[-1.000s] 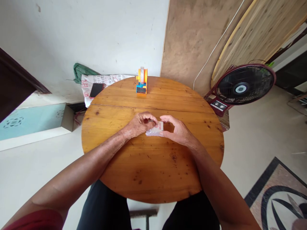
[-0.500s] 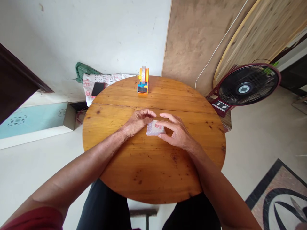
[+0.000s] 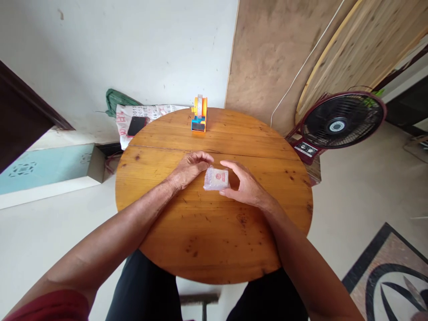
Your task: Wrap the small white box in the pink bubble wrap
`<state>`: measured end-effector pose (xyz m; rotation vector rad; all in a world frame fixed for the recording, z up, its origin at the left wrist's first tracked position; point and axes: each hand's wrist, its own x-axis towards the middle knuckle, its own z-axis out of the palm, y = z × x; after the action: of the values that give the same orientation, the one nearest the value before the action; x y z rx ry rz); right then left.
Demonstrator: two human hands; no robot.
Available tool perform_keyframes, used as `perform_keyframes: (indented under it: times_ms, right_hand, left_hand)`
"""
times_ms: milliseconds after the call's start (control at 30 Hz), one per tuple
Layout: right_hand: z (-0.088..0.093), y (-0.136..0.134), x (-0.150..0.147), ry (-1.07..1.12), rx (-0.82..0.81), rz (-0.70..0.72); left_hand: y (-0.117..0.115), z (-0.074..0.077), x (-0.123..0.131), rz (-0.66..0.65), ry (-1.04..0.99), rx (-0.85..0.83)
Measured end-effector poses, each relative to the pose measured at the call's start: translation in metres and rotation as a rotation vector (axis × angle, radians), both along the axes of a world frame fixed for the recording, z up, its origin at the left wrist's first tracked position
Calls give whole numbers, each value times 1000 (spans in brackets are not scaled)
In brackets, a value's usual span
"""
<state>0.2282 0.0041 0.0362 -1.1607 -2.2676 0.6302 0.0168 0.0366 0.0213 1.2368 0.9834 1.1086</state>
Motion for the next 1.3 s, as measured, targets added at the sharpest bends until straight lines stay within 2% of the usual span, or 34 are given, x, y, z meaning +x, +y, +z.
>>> perform_keyframes:
  times_ms: [167, 333, 600, 900, 1033, 1133, 1233, 1300]
  right_hand:
    - [-9, 3, -4, -1, 29, -30]
    - [-11, 2, -6, -5, 109, -67]
    - [-15, 0, -8, -6, 244, -11]
    - [-17, -1, -10, 27, 247, 26]
    - [-10, -3, -9, 43, 174, 35]
    - [-3, -4, -4, 155, 83, 22]
    - [-1, 0, 3, 443, -42, -45]
    - [-6, 6, 7, 660, -106, -150]
  left_hand:
    - [0, -3, 0, -60, 53, 16]
    - [1, -6, 1, -143, 59, -49]
    - [2, -1, -3, -243, -12, -109]
    - [5, 1, -10, -355, 12, -90]
    - [4, 1, -9, -350, -9, -100]
    - [3, -1, -8, -319, -11, -108]
    - [3, -3, -8, -278, -13, -125]
    - [4, -4, -8, -244, -12, -136]
